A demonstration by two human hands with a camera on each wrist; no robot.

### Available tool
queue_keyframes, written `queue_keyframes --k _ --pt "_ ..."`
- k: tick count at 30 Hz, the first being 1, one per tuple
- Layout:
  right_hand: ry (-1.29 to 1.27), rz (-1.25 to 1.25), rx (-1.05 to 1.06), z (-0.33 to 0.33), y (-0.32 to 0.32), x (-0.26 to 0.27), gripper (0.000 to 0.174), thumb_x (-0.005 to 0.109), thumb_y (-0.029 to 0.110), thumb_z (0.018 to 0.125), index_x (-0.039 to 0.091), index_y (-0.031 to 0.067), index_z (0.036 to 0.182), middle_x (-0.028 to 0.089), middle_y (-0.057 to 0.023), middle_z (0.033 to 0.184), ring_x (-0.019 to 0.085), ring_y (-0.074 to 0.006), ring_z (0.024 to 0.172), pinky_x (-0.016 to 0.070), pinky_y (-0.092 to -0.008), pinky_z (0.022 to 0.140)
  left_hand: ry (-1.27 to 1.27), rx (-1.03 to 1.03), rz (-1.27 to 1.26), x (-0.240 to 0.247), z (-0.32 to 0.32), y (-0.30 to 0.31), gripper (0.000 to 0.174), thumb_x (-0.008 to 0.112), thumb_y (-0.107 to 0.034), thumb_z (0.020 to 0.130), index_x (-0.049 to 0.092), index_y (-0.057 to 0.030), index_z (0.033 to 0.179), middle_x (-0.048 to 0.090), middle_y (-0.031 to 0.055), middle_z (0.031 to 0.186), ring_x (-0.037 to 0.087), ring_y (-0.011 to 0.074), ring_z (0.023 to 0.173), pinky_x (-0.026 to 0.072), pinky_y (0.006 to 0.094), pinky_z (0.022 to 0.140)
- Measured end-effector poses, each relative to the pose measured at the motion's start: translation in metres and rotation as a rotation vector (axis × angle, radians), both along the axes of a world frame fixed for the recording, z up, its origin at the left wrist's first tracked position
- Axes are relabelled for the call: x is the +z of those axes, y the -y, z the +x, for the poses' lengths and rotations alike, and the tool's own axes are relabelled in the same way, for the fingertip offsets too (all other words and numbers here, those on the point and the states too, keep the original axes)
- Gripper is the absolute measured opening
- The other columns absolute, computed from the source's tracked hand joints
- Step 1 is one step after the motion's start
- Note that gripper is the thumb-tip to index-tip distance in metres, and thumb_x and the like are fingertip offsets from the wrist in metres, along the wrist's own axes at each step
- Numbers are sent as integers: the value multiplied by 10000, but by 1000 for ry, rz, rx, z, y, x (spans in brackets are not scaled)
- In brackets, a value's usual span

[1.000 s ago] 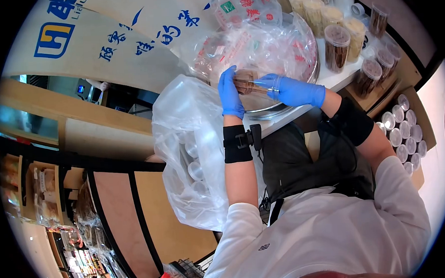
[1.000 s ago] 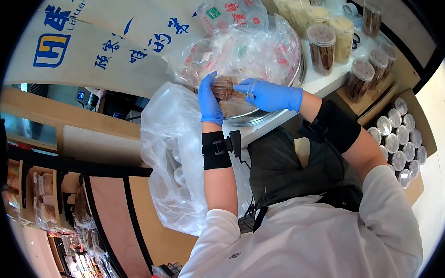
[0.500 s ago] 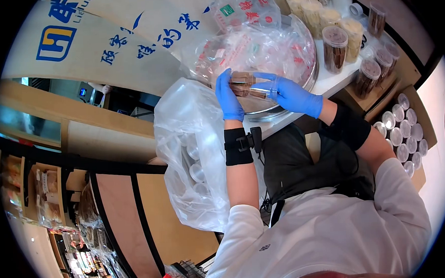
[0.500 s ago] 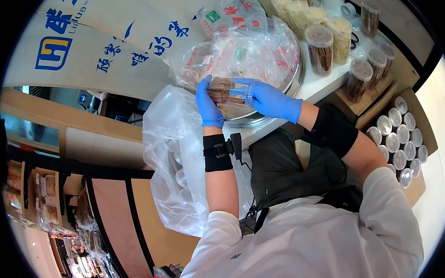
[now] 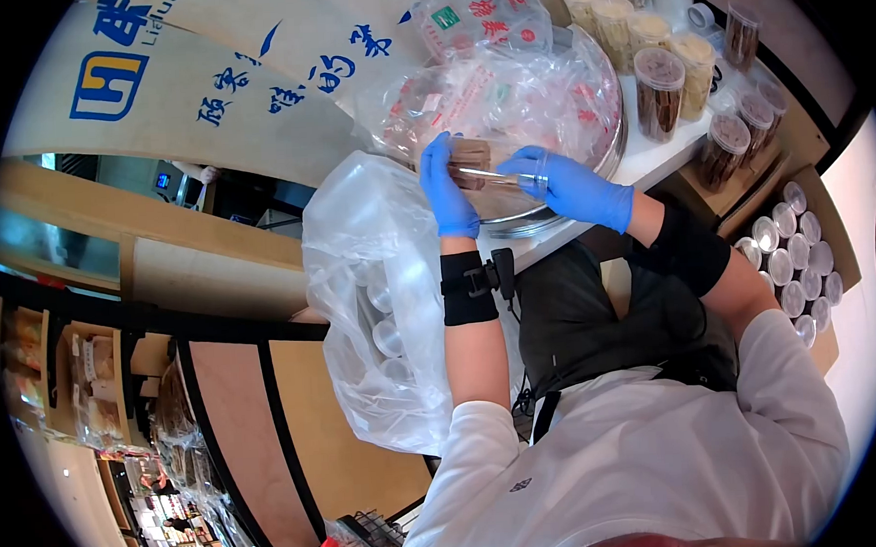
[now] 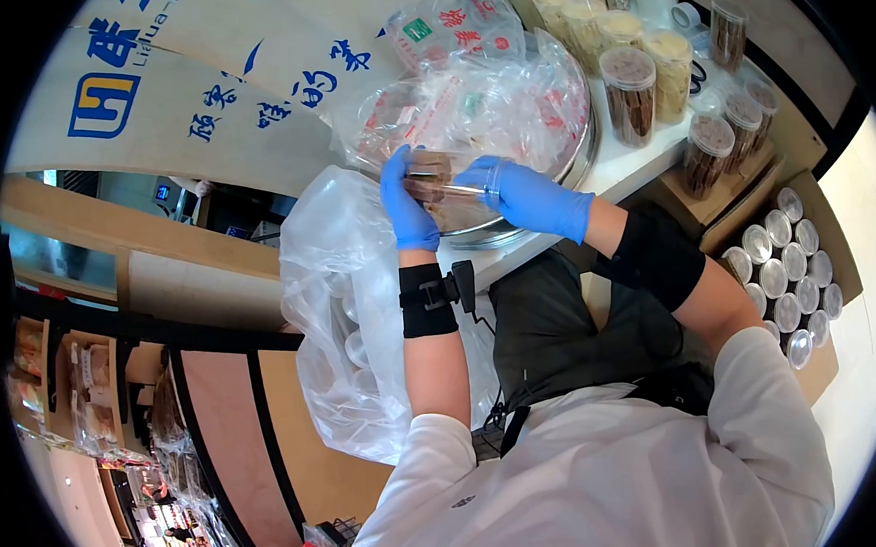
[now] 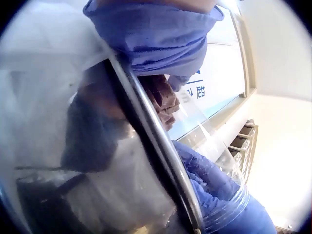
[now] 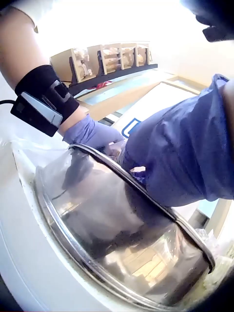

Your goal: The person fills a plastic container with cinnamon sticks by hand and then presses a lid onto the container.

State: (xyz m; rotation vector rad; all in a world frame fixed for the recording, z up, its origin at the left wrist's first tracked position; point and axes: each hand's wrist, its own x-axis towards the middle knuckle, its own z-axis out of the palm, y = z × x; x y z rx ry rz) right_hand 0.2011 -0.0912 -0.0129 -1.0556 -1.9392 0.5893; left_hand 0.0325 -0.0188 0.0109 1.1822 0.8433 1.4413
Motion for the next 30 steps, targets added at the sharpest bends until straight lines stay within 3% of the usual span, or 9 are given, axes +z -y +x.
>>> queue_keyframes --k 3,9,12,15,17,22,26,28,30 --pt "-31 284 -31 -4 -9 -17 370 514 54 846 547 30 1213 582 -208 1064 556 -354 968 446 -390 867 93 -8 25 -2 0 -8 264 532 -247 851 649 -66 1005 607 55 1000 558 172 941 417 281 844" --pt "24 -3 -28 5 -4 2 282 568 149 867 624 48 1124 621 -173 962 601 -316 871 472 -370 811 -72 49 -138 -19 -4 -30 242 565 -274 820 654 -89 948 592 41 898 556 154 839 427 269 737" --pt "-163 -165 11 6 -2 3 286 584 192 872 634 48 1113 622 -153 952 606 -283 862 472 -359 802 -48 44 -143 -20 -4 -28 243 571 -278 812 660 -92 942 588 35 887 546 145 819 418 260 720" --pt "-143 -181 133 9 -9 1 293 582 186 878 628 55 1136 624 -143 994 602 -255 904 460 -350 837 -47 53 -113 -21 -6 -29 254 576 -284 807 662 -91 948 585 32 876 542 141 797 416 255 701" --pt "-103 -6 234 12 -8 5 286 582 176 877 635 56 1132 625 -154 1066 593 -247 990 436 -344 908 -41 57 -70 -21 -5 -28 261 579 -289 803 662 -91 952 582 30 861 544 141 775 421 254 680" --pt "-133 -103 278 18 -13 4 294 572 137 876 622 49 1152 613 -162 1141 574 -236 1073 403 -331 972 -65 76 -86 -25 -8 -33 259 579 -297 800 662 -90 933 587 35 825 544 165 645 429 249 569" --pt "-284 -297 224 21 -16 1 306 555 82 879 607 33 1177 620 -122 1159 568 -198 1100 414 -299 955 -43 81 -98 -22 -6 -32 257 571 -296 809 639 -83 937 591 56 813 564 176 635 463 268 565" --pt "-427 -357 223 22 -10 9 333 545 61 877 578 15 1206 599 -125 1193 557 -193 1118 418 -297 959 43 -18 -240 -21 -8 -31 230 562 -246 841 644 -61 950 573 18 889 523 126 810 416 253 755" --pt "-570 -415 221 23 -8 8 362 536 40 876 550 -4 1235 577 -128 1226 546 -189 1136 422 -294 963 -21 -47 -205 -21 -6 -31 241 556 -259 848 643 -65 961 571 15 899 521 124 812 417 251 749"
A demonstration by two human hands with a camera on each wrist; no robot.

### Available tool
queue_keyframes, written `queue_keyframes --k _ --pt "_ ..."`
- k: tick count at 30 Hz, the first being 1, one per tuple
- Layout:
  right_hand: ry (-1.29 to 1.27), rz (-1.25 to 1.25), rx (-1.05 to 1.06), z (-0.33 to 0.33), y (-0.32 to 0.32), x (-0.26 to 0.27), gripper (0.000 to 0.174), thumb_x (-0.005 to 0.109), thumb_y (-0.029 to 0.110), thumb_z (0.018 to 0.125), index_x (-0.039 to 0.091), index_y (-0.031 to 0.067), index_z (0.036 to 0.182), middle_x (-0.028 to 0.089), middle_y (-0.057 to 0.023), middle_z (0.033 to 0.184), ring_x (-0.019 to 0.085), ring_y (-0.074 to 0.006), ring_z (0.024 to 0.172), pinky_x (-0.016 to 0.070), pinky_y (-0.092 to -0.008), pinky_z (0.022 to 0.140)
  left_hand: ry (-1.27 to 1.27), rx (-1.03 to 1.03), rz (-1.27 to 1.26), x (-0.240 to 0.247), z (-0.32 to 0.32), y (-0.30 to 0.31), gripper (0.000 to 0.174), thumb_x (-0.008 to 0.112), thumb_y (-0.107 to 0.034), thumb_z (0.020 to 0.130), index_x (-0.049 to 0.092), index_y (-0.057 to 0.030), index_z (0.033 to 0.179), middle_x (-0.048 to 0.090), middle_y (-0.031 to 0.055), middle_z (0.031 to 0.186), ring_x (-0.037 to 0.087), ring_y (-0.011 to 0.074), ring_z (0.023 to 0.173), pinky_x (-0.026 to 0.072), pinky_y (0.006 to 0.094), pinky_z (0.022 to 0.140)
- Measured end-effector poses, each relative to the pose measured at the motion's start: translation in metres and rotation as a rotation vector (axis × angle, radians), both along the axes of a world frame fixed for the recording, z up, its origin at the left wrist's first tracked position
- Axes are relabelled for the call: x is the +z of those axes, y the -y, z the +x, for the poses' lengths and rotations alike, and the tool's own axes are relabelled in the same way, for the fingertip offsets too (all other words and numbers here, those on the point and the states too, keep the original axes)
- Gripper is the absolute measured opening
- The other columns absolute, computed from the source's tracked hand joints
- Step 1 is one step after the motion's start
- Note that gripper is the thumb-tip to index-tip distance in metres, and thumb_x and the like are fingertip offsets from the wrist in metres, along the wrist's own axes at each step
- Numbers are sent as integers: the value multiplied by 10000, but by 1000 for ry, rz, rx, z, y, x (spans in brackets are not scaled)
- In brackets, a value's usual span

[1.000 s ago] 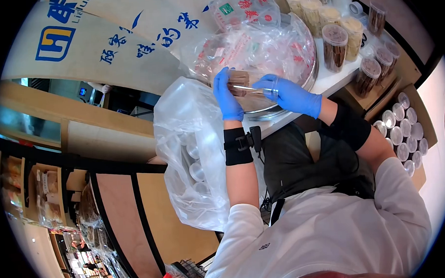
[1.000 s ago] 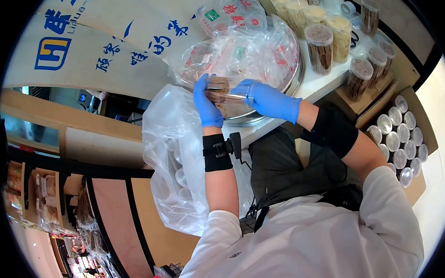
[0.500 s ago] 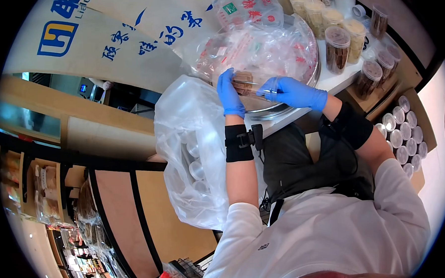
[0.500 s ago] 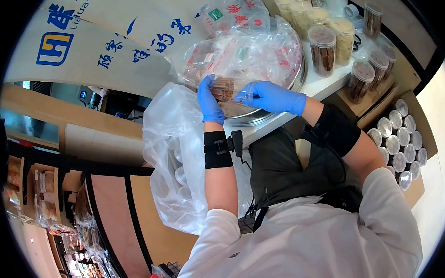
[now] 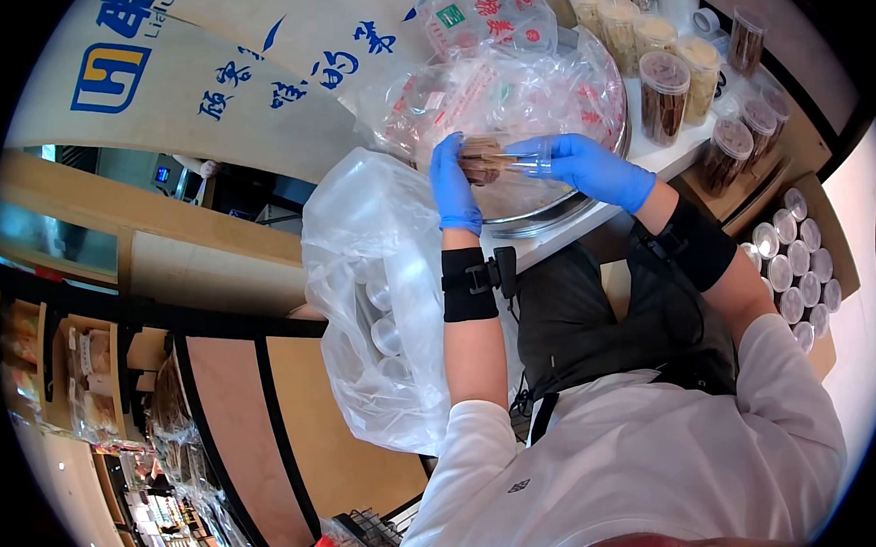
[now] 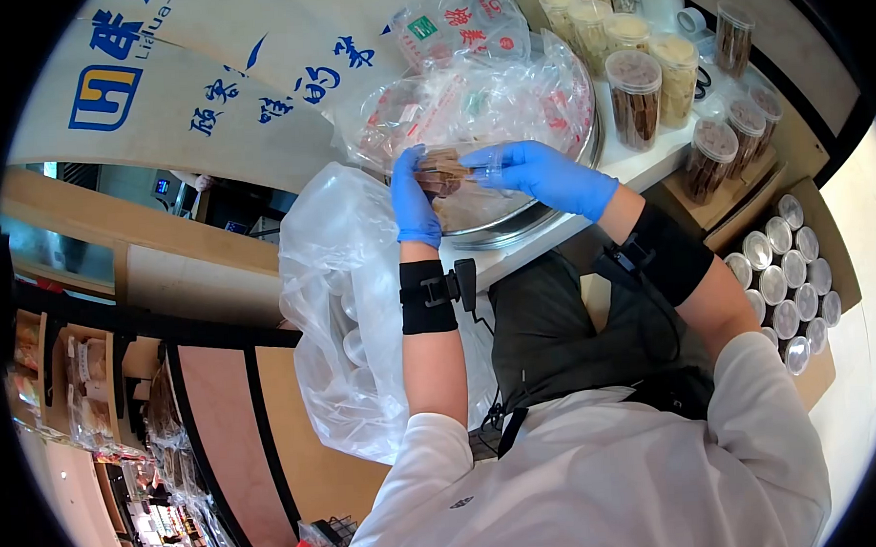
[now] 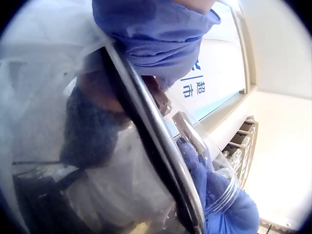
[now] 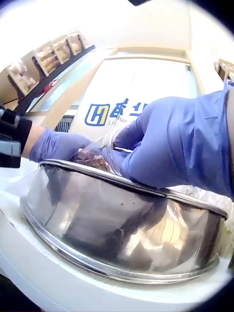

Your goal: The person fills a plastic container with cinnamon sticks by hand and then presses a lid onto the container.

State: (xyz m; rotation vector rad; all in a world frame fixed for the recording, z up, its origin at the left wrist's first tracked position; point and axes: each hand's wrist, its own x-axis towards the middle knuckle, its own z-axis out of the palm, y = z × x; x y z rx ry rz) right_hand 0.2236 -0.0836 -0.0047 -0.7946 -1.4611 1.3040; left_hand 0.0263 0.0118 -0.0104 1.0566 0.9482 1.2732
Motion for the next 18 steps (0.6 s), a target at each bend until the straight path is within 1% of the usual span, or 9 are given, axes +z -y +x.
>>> queue_keyframes --k 1,2,3,5,6,8,12,14,18 --pt "-324 -130 141 1 0 -6 408 519 19 873 487 -29 1277 530 -145 1275 517 -204 1172 407 -304 991 -60 -35 35 0 1 0 252 550 -273 855 641 -69 972 569 12 910 519 121 814 418 249 744" --pt "-648 -261 283 2 0 -10 459 502 -2 870 423 -54 1319 483 -162 1323 488 -220 1208 393 -315 1019 -60 -35 35 -1 1 2 252 550 -273 855 641 -69 972 569 12 910 519 121 814 418 249 744" --pt "-648 -261 283 1 1 -9 459 502 -2 870 423 -54 1319 483 -162 1323 488 -220 1208 393 -315 1019 -84 -61 22 -1 2 4 264 545 -288 861 637 -74 986 568 11 918 516 120 828 421 252 741" --pt "-775 -278 386 -1 2 -7 531 471 -27 860 305 -102 1359 386 -187 1391 402 -244 1284 338 -336 1076 -109 -83 12 2 2 5 277 541 -303 867 634 -78 1000 567 10 927 513 119 842 424 256 738" --pt "-775 -278 389 -2 0 -8 531 471 -27 860 305 -102 1359 386 -187 1391 402 -244 1284 338 -336 1076 -132 -91 19 0 0 2 280 544 -311 866 631 -85 1006 567 10 928 511 118 847 428 259 730" --pt "-802 -300 406 -2 -1 -12 560 492 -28 830 313 -101 1355 333 -164 1432 334 -299 1329 281 -362 1110 -153 -100 23 -4 -2 -2 283 547 -319 865 629 -91 1013 566 10 928 509 116 852 433 262 721" --pt "-807 -327 382 -5 1 -6 566 494 -31 826 312 -97 1358 338 -160 1431 349 -296 1320 284 -365 1108 -119 -108 9 -4 -1 0 291 549 -328 863 625 -98 1024 564 13 933 514 117 850 434 261 721" --pt "-747 -300 334 -6 4 -2 552 491 -18 841 313 -93 1358 348 -156 1425 366 -293 1308 292 -363 1105 -118 -95 -5 0 0 3 292 552 -330 861 625 -98 1023 562 13 936 515 118 852 435 263 721" --pt "-751 -313 288 -10 7 1 534 489 -17 853 320 -90 1354 363 -161 1410 385 -291 1293 303 -362 1105 -121 -116 1 -2 -1 -1 287 552 -327 863 625 -99 1020 567 19 946 526 121 842 443 264 696"
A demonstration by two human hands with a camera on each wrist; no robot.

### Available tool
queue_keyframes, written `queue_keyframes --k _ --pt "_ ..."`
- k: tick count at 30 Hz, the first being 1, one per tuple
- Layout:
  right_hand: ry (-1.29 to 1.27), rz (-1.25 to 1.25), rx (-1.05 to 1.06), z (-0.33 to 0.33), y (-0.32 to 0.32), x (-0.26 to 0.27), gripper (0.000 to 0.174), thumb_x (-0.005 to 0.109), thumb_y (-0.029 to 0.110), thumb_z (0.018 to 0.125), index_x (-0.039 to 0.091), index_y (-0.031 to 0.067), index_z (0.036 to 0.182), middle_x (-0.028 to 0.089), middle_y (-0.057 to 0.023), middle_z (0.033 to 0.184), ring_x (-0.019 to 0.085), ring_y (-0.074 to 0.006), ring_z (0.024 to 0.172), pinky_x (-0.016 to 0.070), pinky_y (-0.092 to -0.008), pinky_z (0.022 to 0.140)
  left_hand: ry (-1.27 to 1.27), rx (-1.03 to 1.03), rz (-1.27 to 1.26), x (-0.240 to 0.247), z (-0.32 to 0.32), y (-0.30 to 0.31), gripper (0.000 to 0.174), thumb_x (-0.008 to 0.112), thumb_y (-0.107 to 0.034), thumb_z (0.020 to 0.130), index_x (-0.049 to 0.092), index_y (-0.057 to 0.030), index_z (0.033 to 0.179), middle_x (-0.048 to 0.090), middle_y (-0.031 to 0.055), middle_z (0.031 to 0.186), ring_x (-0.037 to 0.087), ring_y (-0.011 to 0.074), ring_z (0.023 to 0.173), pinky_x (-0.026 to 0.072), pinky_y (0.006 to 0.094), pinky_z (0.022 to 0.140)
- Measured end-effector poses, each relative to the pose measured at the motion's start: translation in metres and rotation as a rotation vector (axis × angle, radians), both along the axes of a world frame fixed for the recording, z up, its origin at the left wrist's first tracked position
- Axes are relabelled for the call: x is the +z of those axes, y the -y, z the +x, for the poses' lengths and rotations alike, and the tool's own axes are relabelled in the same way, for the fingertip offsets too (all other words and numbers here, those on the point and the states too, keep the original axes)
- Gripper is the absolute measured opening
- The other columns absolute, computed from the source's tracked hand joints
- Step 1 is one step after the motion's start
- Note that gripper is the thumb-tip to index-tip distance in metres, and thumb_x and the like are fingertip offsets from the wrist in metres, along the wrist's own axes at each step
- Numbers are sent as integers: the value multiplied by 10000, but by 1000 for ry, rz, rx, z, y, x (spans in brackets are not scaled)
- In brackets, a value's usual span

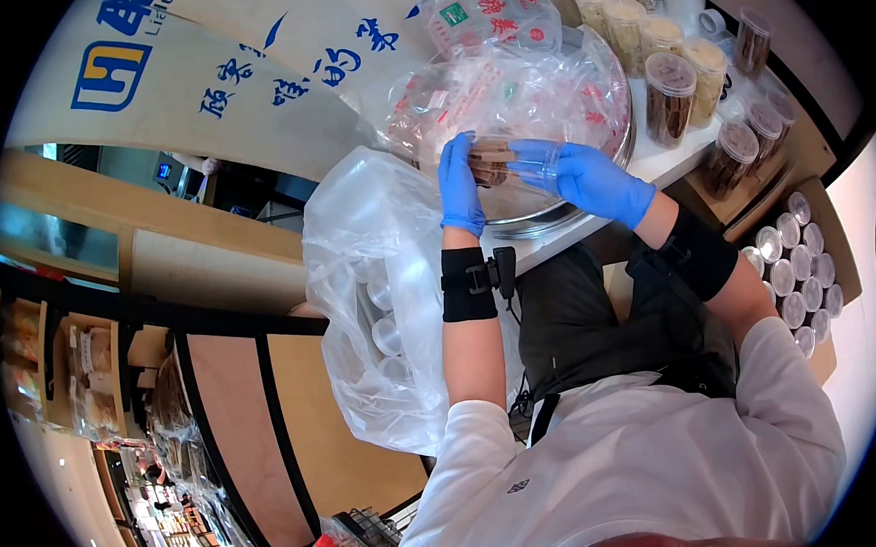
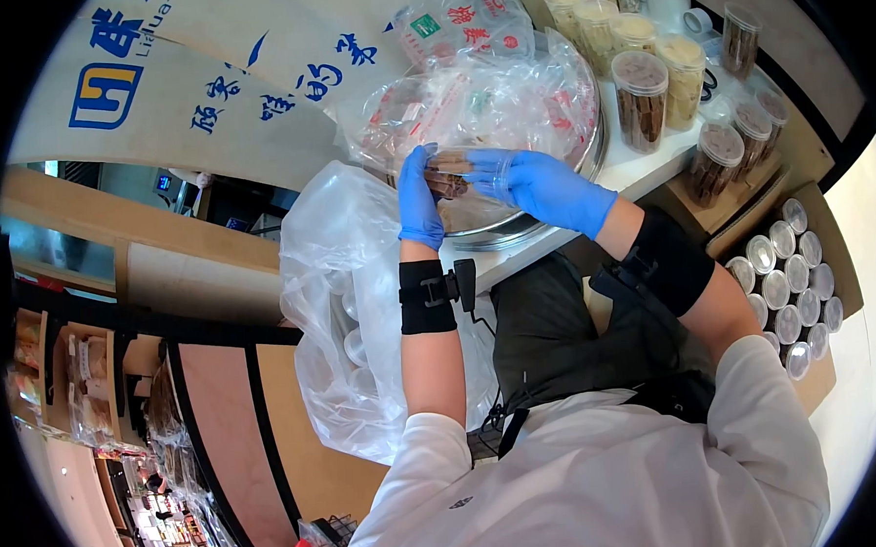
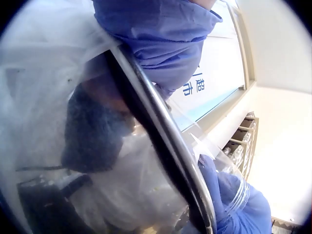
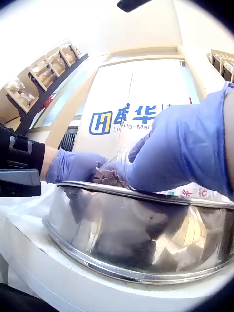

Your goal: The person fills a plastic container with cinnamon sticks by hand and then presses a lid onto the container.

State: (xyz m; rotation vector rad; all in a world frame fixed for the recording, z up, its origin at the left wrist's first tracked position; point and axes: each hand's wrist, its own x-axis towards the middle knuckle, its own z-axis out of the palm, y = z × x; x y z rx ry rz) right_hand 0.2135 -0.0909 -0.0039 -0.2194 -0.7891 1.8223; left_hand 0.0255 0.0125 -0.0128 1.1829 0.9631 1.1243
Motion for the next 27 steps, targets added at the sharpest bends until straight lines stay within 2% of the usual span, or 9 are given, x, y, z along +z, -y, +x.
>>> queue_keyframes --k 2,5,12,14,15,17,22,27 --pt "60 -67 -54 -2 -1 -1 518 493 -26 855 335 -89 1344 379 -161 1394 400 -293 1281 312 -360 1106 8 2 23 -2 0 -1 284 552 -325 864 626 -99 1018 569 21 949 530 121 834 448 263 679" --pt "20 -72 -53 -1 -8 -12 508 498 -40 849 352 -88 1333 397 -164 1373 410 -295 1272 319 -357 1104 38 5 -17 3 1 3 276 549 -319 866 628 -98 1011 576 23 940 537 119 815 448 257 660" --pt "33 -78 -87 -8 5 2 476 505 -31 857 383 -88 1313 434 -166 1340 438 -287 1251 331 -350 1096 66 15 -35 8 4 7 246 573 -320 840 622 -102 943 554 3 821 527 99 678 431 244 573" --pt "75 -142 -138 -11 9 10 463 438 -75 867 347 -109 1320 441 -198 1295 470 -257 1213 395 -288 1037 76 27 -33 9 6 7 241 581 -323 833 620 -103 924 545 -3 793 520 94 650 423 242 553" --pt "76 -142 -138 -12 8 10 463 438 -75 867 347 -109 1320 441 -198 1295 470 -257 1213 395 -288 1037 90 37 -34 8 7 5 237 585 -325 830 617 -102 907 535 -7 760 512 88 618 413 239 538" --pt "108 -106 -138 -12 5 9 428 495 -56 847 430 -90 1269 474 -175 1289 478 -277 1214 369 -339 1070 106 49 -35 5 6 3 234 588 -327 828 613 -102 889 525 -11 727 503 83 586 403 236 523" --pt "112 -140 -142 -11 1 5 430 480 -68 844 427 -93 1269 479 -184 1276 486 -279 1206 385 -336 1060 109 67 -34 7 7 4 225 588 -326 827 598 -103 854 497 -13 659 470 80 494 380 232 480" --pt "103 -114 -132 -10 -2 -1 423 478 -69 843 432 -96 1263 487 -185 1270 490 -276 1202 388 -330 1058 111 73 -17 4 6 2 231 589 -327 825 607 -102 873 507 -11 721 484 82 590 392 238 534"
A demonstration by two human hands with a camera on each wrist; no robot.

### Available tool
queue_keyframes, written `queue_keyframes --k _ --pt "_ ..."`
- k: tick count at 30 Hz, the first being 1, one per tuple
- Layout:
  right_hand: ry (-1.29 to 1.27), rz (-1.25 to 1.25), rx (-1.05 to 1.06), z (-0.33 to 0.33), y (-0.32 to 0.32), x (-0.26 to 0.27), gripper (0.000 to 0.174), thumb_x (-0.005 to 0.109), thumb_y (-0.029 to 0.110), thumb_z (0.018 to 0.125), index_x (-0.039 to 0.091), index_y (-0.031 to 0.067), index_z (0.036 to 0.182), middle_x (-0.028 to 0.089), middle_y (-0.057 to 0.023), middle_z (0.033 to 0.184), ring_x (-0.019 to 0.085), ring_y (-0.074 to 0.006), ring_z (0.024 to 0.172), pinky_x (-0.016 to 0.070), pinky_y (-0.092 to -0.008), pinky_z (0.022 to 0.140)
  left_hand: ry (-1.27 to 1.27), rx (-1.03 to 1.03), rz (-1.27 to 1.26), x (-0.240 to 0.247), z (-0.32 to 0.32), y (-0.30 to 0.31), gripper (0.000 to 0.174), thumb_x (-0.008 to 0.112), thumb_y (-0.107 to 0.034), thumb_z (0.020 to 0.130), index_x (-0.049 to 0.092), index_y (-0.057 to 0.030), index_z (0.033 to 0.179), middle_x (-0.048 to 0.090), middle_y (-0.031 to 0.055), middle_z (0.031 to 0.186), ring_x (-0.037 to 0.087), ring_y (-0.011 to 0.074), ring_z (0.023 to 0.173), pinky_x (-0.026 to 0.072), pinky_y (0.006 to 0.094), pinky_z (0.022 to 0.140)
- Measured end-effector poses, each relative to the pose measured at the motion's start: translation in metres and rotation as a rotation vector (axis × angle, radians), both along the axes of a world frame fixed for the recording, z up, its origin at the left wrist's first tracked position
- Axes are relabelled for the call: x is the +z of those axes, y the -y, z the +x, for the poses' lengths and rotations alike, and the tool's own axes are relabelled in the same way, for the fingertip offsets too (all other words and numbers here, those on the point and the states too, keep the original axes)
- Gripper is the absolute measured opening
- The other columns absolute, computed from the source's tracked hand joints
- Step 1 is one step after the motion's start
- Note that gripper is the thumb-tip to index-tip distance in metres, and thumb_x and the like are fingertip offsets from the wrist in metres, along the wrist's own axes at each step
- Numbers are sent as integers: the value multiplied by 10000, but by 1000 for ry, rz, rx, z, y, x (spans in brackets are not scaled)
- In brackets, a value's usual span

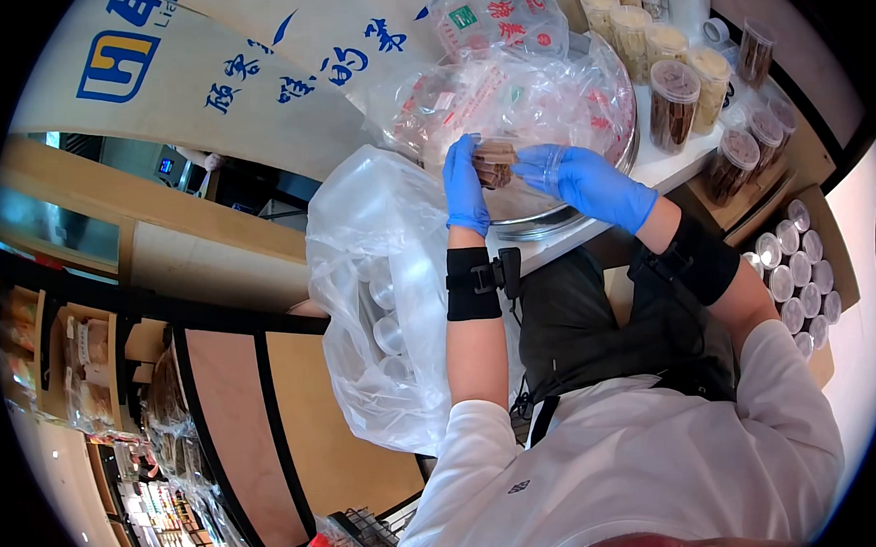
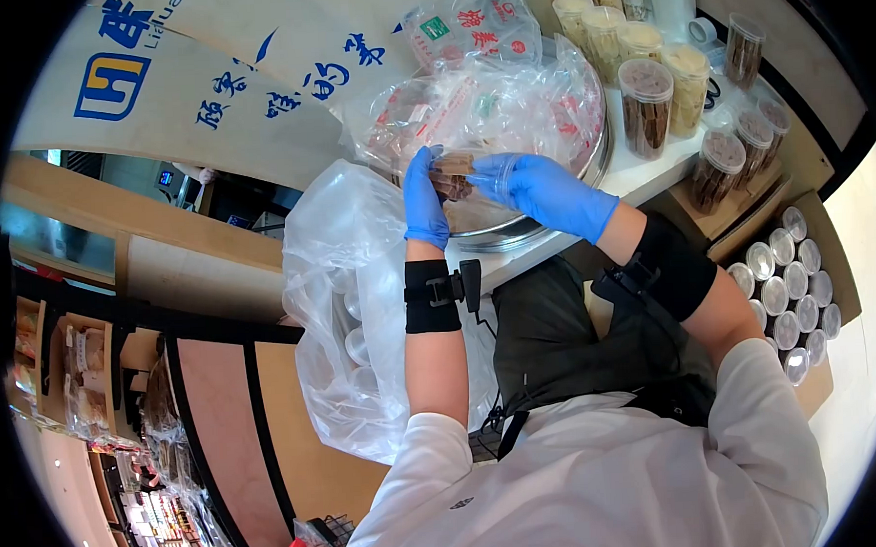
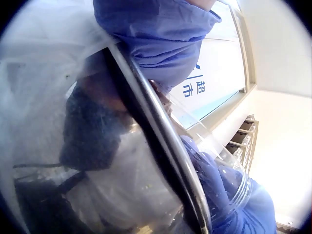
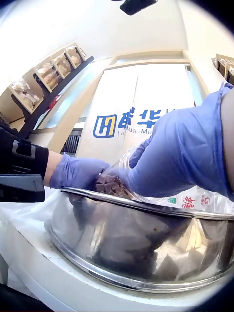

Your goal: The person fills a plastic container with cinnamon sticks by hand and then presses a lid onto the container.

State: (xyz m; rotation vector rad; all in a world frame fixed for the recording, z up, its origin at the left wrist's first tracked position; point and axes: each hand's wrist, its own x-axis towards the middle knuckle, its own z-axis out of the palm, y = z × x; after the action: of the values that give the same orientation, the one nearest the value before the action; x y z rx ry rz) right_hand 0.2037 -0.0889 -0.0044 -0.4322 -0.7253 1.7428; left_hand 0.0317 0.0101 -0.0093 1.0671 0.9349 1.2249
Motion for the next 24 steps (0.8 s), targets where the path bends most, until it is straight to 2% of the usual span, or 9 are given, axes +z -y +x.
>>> queue_keyframes --k 6,8,9,11,12,14,21,23,24 --pt "41 -52 43 3 5 13 438 473 -72 848 426 -88 1283 466 -188 1313 478 -256 1219 382 -318 1051 -15 -27 44 -4 -2 -4 240 567 -307 844 625 -97 944 531 -9 821 498 91 721 410 240 630" --pt "1049 896 -106 12 0 10 495 467 -57 855 371 -66 1341 427 -182 1358 450 -247 1244 361 -313 1059 -31 -45 87 -6 -3 -4 243 554 -300 855 629 -99 970 540 -8 841 505 92 742 415 238 647" --pt "1048 895 -106 14 -2 4 495 467 -57 855 371 -66 1341 427 -182 1358 450 -247 1244 361 -313 1059 -51 -67 73 -3 -3 1 249 543 -300 865 628 -105 996 546 -6 872 507 94 765 417 237 669" --pt "422 486 117 16 -7 -7 415 498 -45 851 465 -83 1263 463 -199 1315 500 -235 1190 406 -266 1004 -72 -87 60 6 -2 9 257 533 -301 875 627 -112 1022 552 -4 904 509 96 789 419 235 691" --pt "421 487 116 16 -6 -3 415 498 -45 851 465 -83 1263 463 -199 1315 500 -235 1190 406 -266 1004 -99 -107 36 7 -2 10 262 526 -306 882 625 -115 1030 552 -4 922 508 98 808 419 236 701" --pt "-118 24 358 18 -1 8 409 499 -10 869 459 -82 1270 454 -203 1325 500 -234 1191 397 -268 1014 -125 -129 12 9 -2 13 266 518 -312 889 624 -119 1039 552 -5 941 507 99 826 419 237 712" --pt "19 72 263 23 -4 4 436 495 80 891 438 -49 1303 462 -165 1333 478 -238 1208 387 -339 1031 -158 -83 117 2 -1 5 293 482 -300 909 616 -103 1079 550 11 970 506 112 873 429 257 762" --pt "1136 282 -235 18 3 16 266 518 52 880 610 14 1127 559 -136 1198 567 -230 1068 468 -320 907 -151 -36 118 0 -4 2 301 480 -298 909 615 -94 1085 552 20 989 506 119 882 432 262 776" --pt "1136 283 -236 20 2 12 266 518 52 880 610 14 1127 559 -136 1198 567 -230 1068 468 -320 907 -91 -26 22 8 -4 8 309 478 -296 909 614 -81 1085 557 26 1003 507 128 895 427 265 798"
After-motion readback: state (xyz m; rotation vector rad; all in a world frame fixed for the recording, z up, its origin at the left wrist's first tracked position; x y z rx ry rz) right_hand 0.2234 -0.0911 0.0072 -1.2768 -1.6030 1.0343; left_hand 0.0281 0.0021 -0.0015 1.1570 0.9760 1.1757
